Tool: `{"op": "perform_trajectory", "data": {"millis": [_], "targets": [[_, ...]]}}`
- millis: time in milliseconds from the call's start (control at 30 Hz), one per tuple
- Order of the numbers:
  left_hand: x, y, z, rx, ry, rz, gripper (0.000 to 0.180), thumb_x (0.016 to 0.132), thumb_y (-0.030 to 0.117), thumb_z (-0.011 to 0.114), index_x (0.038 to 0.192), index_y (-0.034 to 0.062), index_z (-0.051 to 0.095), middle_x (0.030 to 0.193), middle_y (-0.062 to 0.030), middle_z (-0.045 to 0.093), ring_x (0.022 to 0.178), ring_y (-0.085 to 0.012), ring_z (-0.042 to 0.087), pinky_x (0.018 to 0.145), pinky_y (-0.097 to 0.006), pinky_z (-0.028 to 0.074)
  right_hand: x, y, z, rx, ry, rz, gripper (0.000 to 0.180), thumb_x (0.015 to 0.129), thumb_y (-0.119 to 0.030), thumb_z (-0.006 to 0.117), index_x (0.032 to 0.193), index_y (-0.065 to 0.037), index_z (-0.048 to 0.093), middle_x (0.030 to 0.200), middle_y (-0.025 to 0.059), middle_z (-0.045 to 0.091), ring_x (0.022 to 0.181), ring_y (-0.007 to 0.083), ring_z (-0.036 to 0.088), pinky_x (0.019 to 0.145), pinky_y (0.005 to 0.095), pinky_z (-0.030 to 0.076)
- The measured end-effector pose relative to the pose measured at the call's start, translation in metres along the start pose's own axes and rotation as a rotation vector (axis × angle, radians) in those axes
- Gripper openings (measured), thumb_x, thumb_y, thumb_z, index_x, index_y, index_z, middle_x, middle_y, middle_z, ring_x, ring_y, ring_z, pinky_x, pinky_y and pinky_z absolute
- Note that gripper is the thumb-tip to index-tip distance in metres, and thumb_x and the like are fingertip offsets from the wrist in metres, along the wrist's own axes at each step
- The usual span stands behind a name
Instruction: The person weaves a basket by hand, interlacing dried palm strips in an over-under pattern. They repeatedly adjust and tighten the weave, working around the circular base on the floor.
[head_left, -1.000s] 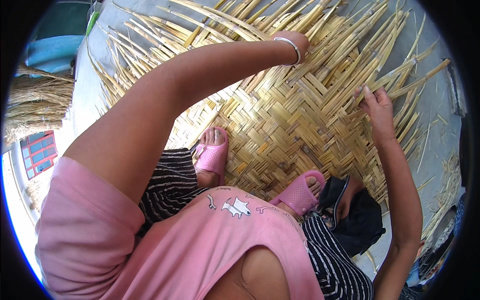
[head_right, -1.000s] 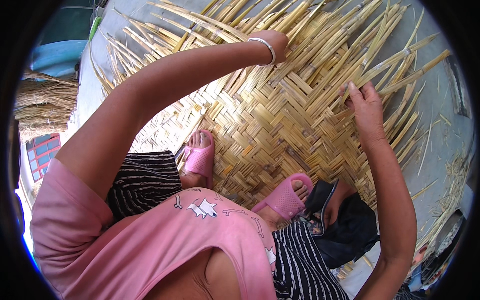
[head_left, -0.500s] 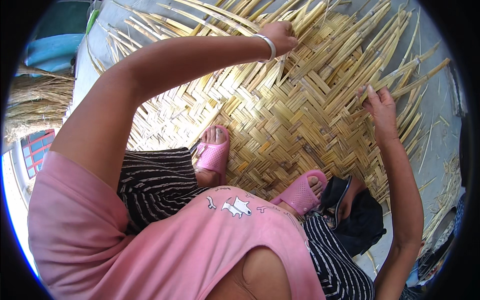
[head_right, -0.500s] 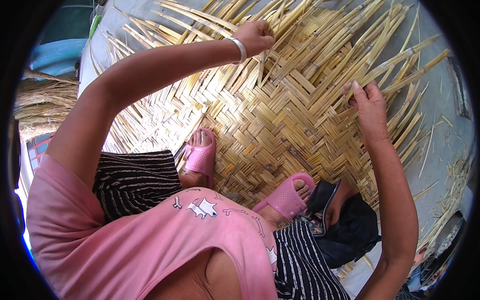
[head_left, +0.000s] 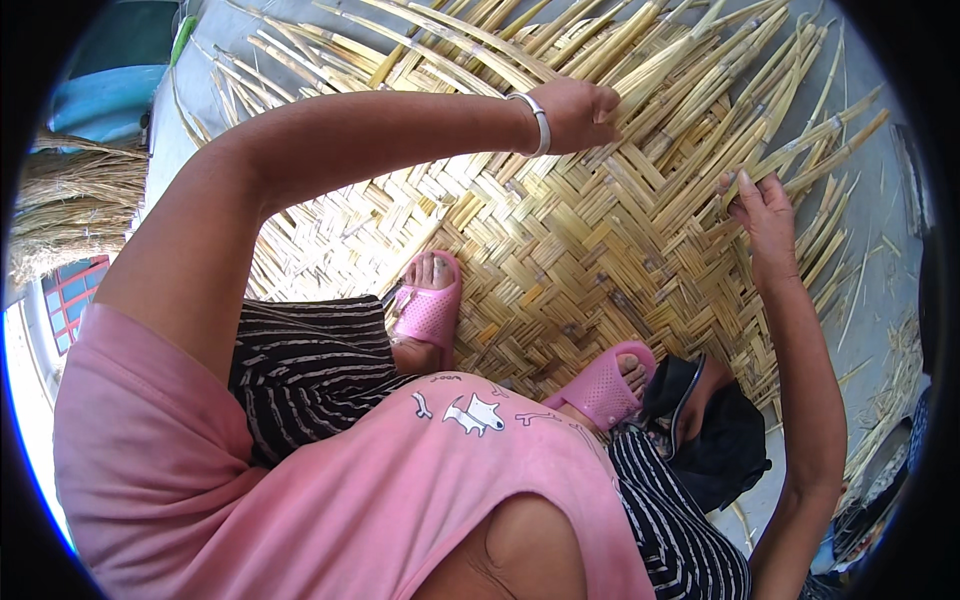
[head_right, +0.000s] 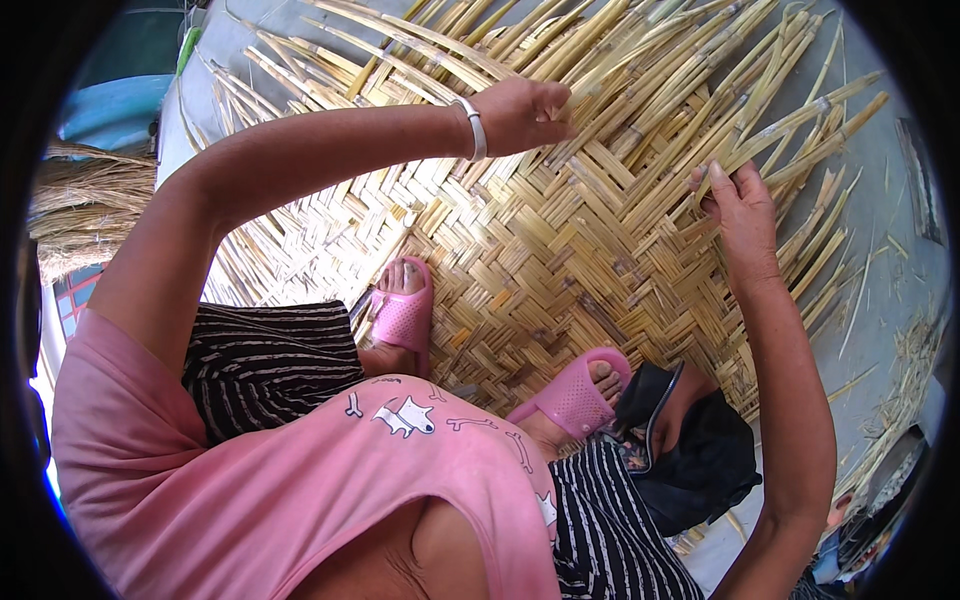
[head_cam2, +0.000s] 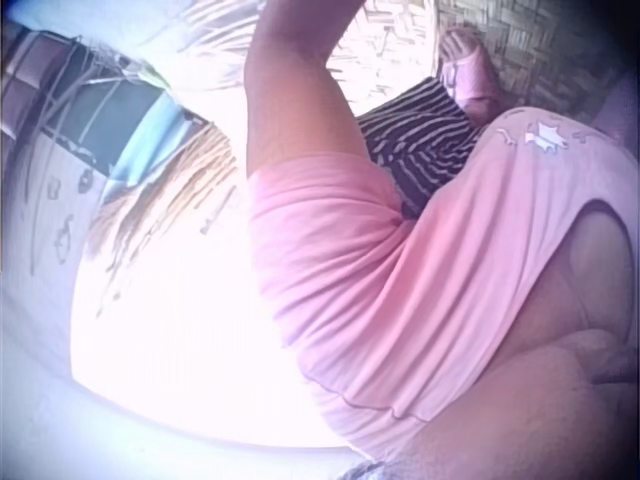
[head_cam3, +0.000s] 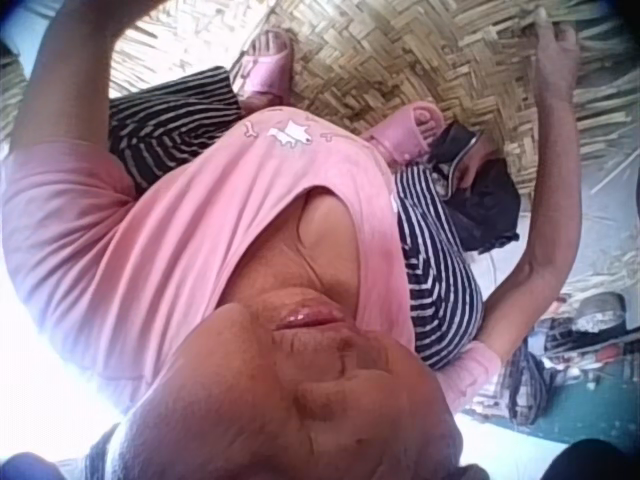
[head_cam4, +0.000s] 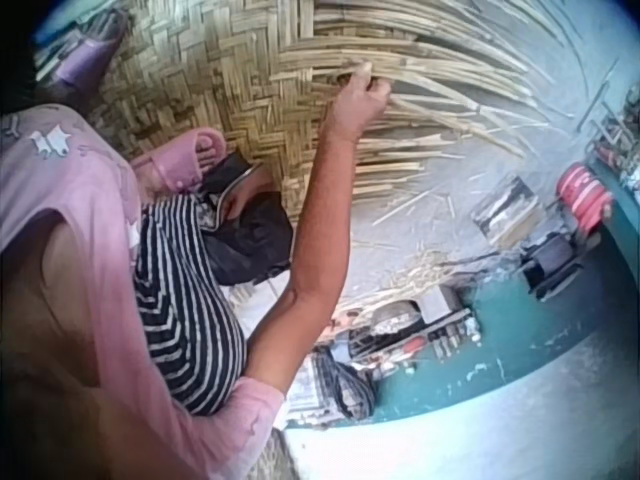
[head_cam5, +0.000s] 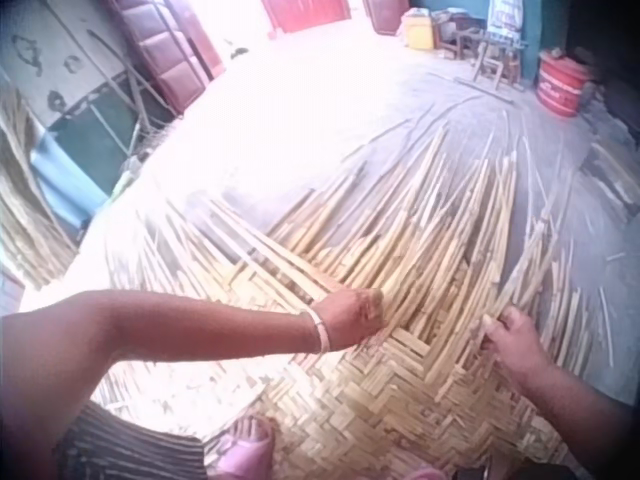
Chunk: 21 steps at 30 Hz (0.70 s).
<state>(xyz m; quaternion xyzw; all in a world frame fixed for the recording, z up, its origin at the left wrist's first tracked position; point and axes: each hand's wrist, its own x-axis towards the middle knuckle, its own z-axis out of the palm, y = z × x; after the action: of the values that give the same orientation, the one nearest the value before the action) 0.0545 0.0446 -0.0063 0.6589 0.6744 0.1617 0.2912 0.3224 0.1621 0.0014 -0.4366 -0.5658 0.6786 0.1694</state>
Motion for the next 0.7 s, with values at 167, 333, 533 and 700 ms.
{"op": "perform_trajectory", "data": {"millis": [167, 333, 533, 700], "targets": [[0.023, 0.014, 0.000, 0.124, -0.018, -0.134, 0.020, 0.081, 0.023, 0.062, 0.087, 0.0042, 0.057, 0.079, -0.0131, 0.063, 0.078, -0.0270, 0.062, 0.072, -0.035, 0.049, 0.000, -0.002, 0.001, -0.001, -0.022, 0.021, 0.023, 0.093, -0.019, 0.049, 0.112, -0.005, 0.052, 0.099, 0.0006, 0.058, 0.087, 0.0072, 0.056, 0.076, 0.0227, 0.046], [0.068, 0.011, 0.003, -0.077, -0.117, -0.327, 0.040, 0.076, 0.027, 0.068, 0.102, -0.0017, 0.058, 0.078, -0.0128, 0.066, 0.078, -0.0225, 0.064, 0.075, -0.031, 0.051, -0.005, -0.004, 0.001, 0.009, -0.035, 0.009, 0.025, 0.094, -0.016, 0.048, 0.115, -0.004, 0.051, 0.102, 0.0010, 0.058, 0.090, 0.0078, 0.056, 0.082, 0.0239, 0.047], [0.089, 0.017, 0.007, 0.115, -0.341, -0.357, 0.041, 0.070, 0.036, 0.073, 0.092, 0.0026, 0.064, 0.072, -0.0100, 0.065, 0.069, -0.0201, 0.062, 0.068, -0.035, 0.049, -0.010, -0.006, 0.004, 0.057, -0.033, 0.006, 0.024, 0.093, -0.020, 0.049, 0.113, -0.006, 0.051, 0.101, 0.0007, 0.058, 0.091, 0.0083, 0.056, 0.082, 0.0244, 0.045], [0.085, 0.017, -0.002, -0.164, -0.224, -0.435, 0.052, 0.066, 0.043, 0.077, 0.091, 0.0001, 0.062, 0.089, -0.0141, 0.063, 0.081, -0.0224, 0.059, 0.072, -0.034, 0.049, -0.011, -0.008, 0.004, 0.067, -0.018, 0.021, 0.023, 0.094, -0.019, 0.049, 0.112, -0.005, 0.052, 0.100, 0.0004, 0.058, 0.091, 0.0084, 0.056, 0.082, 0.0250, 0.045]]}}
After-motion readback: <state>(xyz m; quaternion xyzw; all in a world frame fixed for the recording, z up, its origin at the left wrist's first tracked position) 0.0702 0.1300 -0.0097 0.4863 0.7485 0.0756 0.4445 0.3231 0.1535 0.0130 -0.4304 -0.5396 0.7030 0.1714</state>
